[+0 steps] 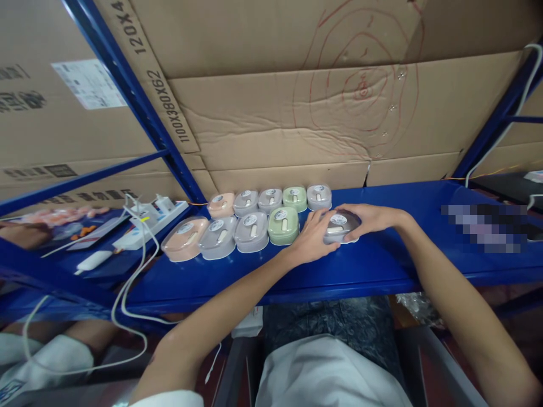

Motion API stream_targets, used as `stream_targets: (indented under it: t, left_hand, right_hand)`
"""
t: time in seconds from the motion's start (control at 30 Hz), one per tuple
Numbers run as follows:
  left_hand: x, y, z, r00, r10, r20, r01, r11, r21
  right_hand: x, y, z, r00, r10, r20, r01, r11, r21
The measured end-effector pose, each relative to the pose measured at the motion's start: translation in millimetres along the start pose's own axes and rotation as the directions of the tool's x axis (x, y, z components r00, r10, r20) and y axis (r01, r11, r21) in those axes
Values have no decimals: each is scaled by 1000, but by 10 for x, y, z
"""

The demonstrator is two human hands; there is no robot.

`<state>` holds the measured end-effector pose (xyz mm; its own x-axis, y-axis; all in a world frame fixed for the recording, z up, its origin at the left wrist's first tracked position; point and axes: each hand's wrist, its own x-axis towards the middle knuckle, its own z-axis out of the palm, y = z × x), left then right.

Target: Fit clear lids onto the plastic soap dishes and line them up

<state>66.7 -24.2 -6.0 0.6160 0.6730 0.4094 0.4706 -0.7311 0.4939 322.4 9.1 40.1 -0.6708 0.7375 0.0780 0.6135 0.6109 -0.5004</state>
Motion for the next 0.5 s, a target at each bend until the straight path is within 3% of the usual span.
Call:
stream_targets:
  t: [0.13,0.33,0.5]
  left_hand:
    - [-27,-70,86,996,-45,-71,41,997,-59]
    - [-24,-128,56,989,-122,-80,103,972,-212]
    - [-45,-156,41,985,-158,-68,138,962,-235]
  right_hand:
    - [38,9,15,1000,7,-5,-7,999,47]
    - [63,-3,128,999,-19,-34,21,998,65]
    - [-103,110,410,959,-26,-283,55,994,97]
